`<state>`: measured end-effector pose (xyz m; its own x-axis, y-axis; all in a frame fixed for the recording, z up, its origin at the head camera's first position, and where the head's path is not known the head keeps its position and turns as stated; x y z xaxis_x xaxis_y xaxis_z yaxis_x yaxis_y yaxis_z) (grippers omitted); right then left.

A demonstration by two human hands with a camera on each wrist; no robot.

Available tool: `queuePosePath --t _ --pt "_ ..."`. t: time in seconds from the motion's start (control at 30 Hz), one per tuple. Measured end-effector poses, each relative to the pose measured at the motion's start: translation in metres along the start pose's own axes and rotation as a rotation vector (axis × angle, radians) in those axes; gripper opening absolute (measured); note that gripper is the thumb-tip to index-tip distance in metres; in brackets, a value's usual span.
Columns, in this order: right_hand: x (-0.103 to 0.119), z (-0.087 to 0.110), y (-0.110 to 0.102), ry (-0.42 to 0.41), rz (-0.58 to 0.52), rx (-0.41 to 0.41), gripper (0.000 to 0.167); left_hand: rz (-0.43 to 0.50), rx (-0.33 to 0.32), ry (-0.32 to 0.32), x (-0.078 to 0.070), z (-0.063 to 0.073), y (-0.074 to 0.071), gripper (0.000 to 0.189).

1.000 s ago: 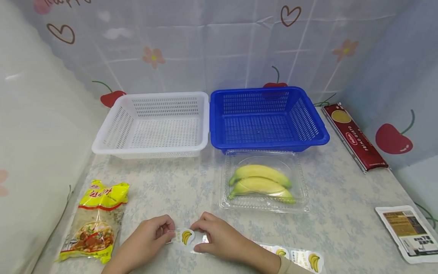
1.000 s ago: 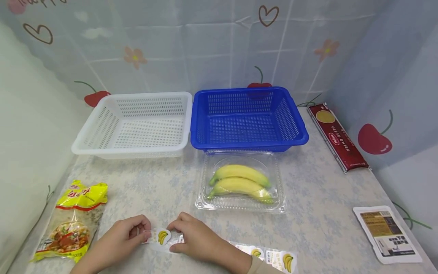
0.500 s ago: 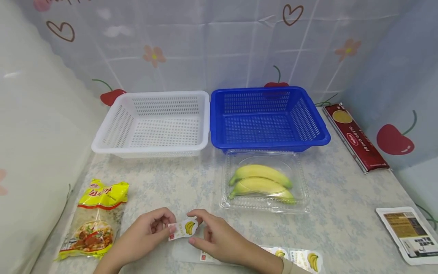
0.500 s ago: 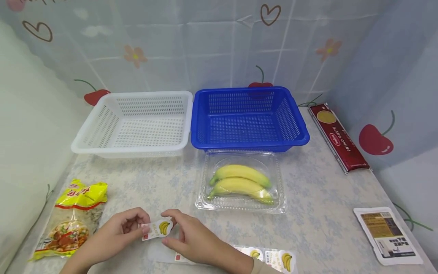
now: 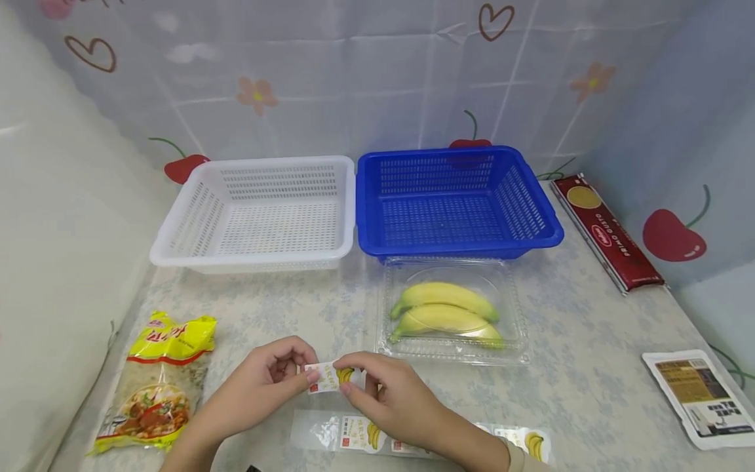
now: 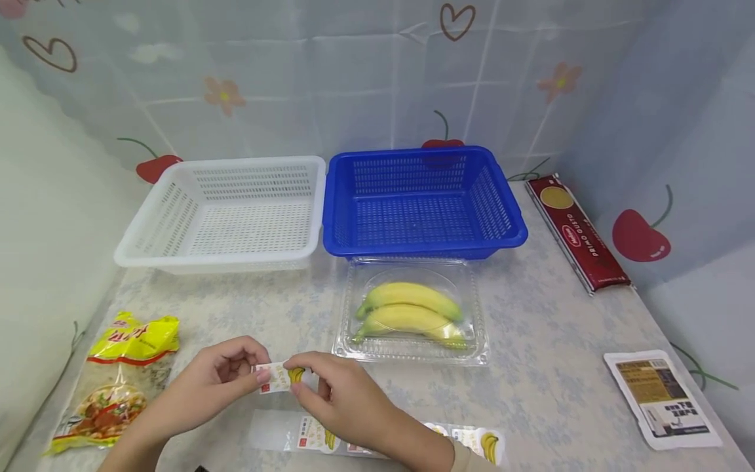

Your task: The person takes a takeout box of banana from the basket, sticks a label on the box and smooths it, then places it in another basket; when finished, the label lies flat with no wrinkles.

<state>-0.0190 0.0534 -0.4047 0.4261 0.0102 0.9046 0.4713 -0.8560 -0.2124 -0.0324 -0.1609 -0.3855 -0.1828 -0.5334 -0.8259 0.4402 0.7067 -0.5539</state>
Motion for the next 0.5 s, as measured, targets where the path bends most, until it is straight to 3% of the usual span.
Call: queuePosePath --t 0.17,0.5 --pt "0.006 -0.001 -0.027 0.013 0.110 -0.096 0.026 -0.054 -0.056 0.007 -0.018 -0.025 0.006 0.013" --pt "0.012 -0.001 -0.094 0.082 0.337 -0.240 0.023 -0.186 -0.138 0.132 -0.061 -0.088 0.031 0.018"
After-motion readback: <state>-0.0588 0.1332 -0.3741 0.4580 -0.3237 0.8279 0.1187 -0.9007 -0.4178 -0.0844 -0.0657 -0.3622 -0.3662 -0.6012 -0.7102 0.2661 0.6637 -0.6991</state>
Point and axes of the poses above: each hand's wrist, its own z-axis away from the middle knuckle, its own y-axis out of the palm, x = y × z, the point moved 3 cm from there along -z, towards the middle knuckle, and after that the axes turned 12 degrees about -z, right-handed, at the moved point
